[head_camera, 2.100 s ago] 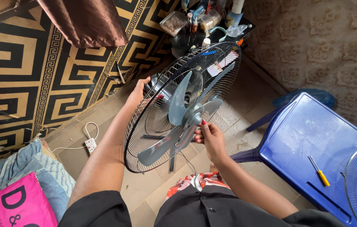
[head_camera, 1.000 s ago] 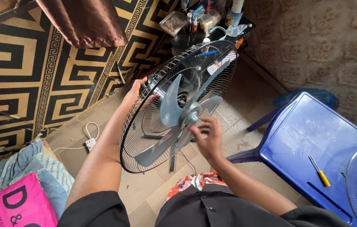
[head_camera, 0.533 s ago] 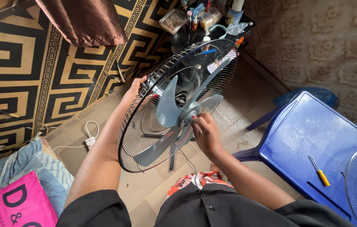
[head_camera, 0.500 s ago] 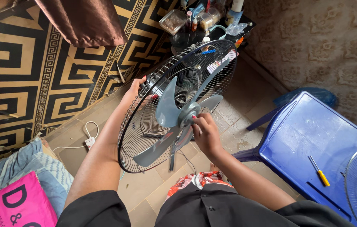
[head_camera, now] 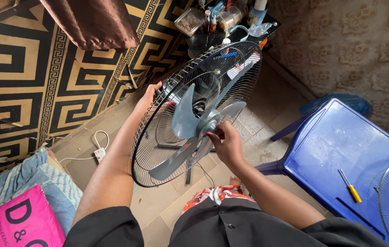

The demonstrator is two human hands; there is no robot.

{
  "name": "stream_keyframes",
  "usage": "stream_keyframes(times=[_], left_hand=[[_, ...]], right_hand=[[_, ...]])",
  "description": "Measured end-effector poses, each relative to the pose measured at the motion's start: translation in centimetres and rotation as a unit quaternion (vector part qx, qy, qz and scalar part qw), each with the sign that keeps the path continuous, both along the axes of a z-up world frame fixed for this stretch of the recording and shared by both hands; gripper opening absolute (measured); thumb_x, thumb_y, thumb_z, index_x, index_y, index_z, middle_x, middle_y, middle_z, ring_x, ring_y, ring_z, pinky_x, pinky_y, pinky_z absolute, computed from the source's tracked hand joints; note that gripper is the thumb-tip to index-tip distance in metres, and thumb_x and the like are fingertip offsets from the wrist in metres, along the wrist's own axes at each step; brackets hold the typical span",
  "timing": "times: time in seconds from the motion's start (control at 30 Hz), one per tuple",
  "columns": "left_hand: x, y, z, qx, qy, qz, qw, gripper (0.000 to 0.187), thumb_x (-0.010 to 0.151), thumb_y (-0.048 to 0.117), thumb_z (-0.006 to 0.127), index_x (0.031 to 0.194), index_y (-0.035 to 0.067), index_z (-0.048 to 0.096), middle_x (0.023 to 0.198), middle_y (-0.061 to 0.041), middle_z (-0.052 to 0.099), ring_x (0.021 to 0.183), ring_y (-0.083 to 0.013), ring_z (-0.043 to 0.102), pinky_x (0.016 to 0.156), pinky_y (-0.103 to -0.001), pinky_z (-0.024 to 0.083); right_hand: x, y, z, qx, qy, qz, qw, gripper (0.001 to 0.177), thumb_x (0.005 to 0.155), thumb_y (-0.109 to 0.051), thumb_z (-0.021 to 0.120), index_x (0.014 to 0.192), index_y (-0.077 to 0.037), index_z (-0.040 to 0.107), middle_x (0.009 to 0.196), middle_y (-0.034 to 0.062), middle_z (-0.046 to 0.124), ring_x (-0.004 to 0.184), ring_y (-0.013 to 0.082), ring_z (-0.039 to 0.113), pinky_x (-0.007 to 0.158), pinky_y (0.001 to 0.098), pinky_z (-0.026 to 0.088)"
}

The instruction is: The person assembles a standing electric fan by attaching the fan blades to the motor, securing them with a nut, and then fitting the front and rear protective cages. The person then plugs the fan into a power strip and turns it on to test operation.

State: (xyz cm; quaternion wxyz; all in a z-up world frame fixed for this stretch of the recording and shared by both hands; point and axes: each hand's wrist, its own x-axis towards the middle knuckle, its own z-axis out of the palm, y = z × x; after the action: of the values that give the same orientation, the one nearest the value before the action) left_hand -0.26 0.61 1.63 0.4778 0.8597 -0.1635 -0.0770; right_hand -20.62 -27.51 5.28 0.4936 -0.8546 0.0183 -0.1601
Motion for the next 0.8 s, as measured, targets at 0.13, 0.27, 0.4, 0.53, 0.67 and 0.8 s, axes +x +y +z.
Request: stream_keyframes(times=[0.13,0.27,0.4,0.53,0.67,0.8], left_hand=[[1.0,0.0,-3.1,-0.096,0.018,-0.012,0.995,0.083,0.08,0.024,0.086,0.15,0.014,0.043,0.113,-0.009,0.065,0.097,-0.0146,0.063,0.089,-0.029,0.053],[2.1,0.2,-5.3,-0.053,-0.055,-0.03,0.997,0.079,0.082,0.016,0.089,0.147,0.012,0.045,0.116,-0.008,0.066,0.103,-0.0159,0.06,0.096,-0.031,0.048],[2.2,0.2,-4.7,-0.019,-0.018,-0.003,1.0,0.079,0.08,0.023,0.089,0.145,0.014,0.045,0.11,-0.01,0.066,0.094,-0.0176,0.061,0.087,-0.032,0.05],[1.5,0.0,-3.2,-0.014,-0.075,-0.019,0.997,0.079,0.08,0.03,0.09,0.142,0.012,0.044,0.112,-0.011,0.066,0.092,-0.0207,0.062,0.086,-0.035,0.05],[1.0,0.0,-2.5,0.015,-0.021,-0.006,1.0,0.08,0.079,0.036,0.087,0.144,0.016,0.044,0.101,-0.011,0.068,0.086,-0.0203,0.063,0.085,-0.036,0.051],[2.8,0.4,-5.9,0.058,-0.014,0.014,0.998,0.071,0.086,0.041,0.083,0.143,0.019,0.047,0.11,-0.009,0.069,0.088,-0.0207,0.061,0.085,-0.037,0.048]], right_hand=[[-0.2,-0.2,1.2,-0.104,-0.182,0.052,0.976,0.033,0.088,-0.012,0.079,0.11,0.0,0.057,0.099,0.012,0.06,0.079,0.0225,0.062,0.069,0.0324,0.053],[-1.2,-0.4,-1.9,0.162,0.05,-0.051,0.984,0.033,0.093,-0.015,0.076,0.106,-0.001,0.049,0.088,0.0043,0.064,0.074,0.0135,0.067,0.063,0.0273,0.056],[-0.6,-1.3,-4.7,0.468,0.233,0.024,0.852,0.029,0.107,-0.032,0.05,0.104,-0.003,0.056,0.073,0.0055,0.063,0.057,0.0126,0.058,0.05,0.024,0.044],[0.3,-0.2,-4.8,0.429,0.178,0.034,0.885,0.019,0.109,-0.024,0.055,0.104,-0.006,0.053,0.073,0.0032,0.06,0.06,0.0097,0.053,0.053,0.0246,0.042],[-0.2,0.1,-1.8,0.007,0.026,-0.004,1.0,0.022,0.099,-0.015,0.072,0.101,-0.002,0.055,0.073,0.0119,0.056,0.063,0.0256,0.051,0.059,0.0353,0.048],[0.1,-0.9,2.0,-0.221,-0.112,0.091,0.965,0.03,0.081,0.005,0.065,0.108,-0.003,0.057,0.098,0.0155,0.056,0.088,0.0349,0.057,0.073,0.0439,0.05]])
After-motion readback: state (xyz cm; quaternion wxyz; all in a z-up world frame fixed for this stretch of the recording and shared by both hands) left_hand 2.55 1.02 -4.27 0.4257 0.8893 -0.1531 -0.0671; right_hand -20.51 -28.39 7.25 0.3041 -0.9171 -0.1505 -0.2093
